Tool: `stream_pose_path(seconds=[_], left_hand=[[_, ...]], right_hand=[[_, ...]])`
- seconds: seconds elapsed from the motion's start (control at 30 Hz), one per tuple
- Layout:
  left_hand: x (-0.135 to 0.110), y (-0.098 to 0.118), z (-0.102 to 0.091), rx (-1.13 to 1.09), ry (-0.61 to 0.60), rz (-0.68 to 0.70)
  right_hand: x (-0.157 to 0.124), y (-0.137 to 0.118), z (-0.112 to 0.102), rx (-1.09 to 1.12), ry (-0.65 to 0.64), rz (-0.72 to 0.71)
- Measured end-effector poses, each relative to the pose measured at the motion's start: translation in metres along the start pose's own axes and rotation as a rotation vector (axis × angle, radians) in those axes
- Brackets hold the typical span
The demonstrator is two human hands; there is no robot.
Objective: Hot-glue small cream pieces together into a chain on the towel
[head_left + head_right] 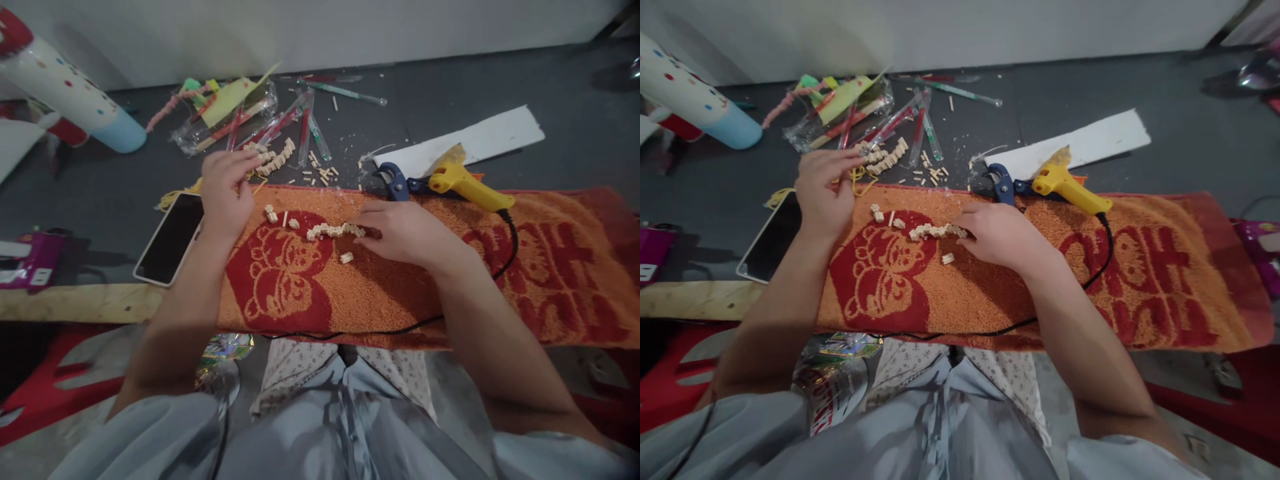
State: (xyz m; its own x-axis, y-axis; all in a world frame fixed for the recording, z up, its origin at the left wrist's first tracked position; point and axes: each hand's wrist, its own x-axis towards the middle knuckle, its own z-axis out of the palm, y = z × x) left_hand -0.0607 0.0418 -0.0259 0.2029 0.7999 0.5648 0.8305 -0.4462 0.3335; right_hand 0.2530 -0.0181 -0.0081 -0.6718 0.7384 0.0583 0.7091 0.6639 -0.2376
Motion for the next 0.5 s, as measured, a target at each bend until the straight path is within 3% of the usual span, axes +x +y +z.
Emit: stream_pose_path(seconds=[0.13,0.27,0.43,0.5], left_hand=[[-0.002,-0.013,0.01,0.016,0.022,0.063],[-0.005,-0.021,0.019,0.0,0.081,0.04],[-0.005,-0.013,0.008,0.012,0.106,-0.026],[-0.004,-0.008,0.003,0.017,0.095,0.011]], right_hand=[[0.0,0.0,0.0,0.01,-0.004,-0.007],[0.0,0.0,-0.001,0.009,-0.006,-0.009],[0.0,0.0,-0.001,0.005,-0.022,0.003],[0.0,0.0,-0.001,0.008,-0.023,0.007]])
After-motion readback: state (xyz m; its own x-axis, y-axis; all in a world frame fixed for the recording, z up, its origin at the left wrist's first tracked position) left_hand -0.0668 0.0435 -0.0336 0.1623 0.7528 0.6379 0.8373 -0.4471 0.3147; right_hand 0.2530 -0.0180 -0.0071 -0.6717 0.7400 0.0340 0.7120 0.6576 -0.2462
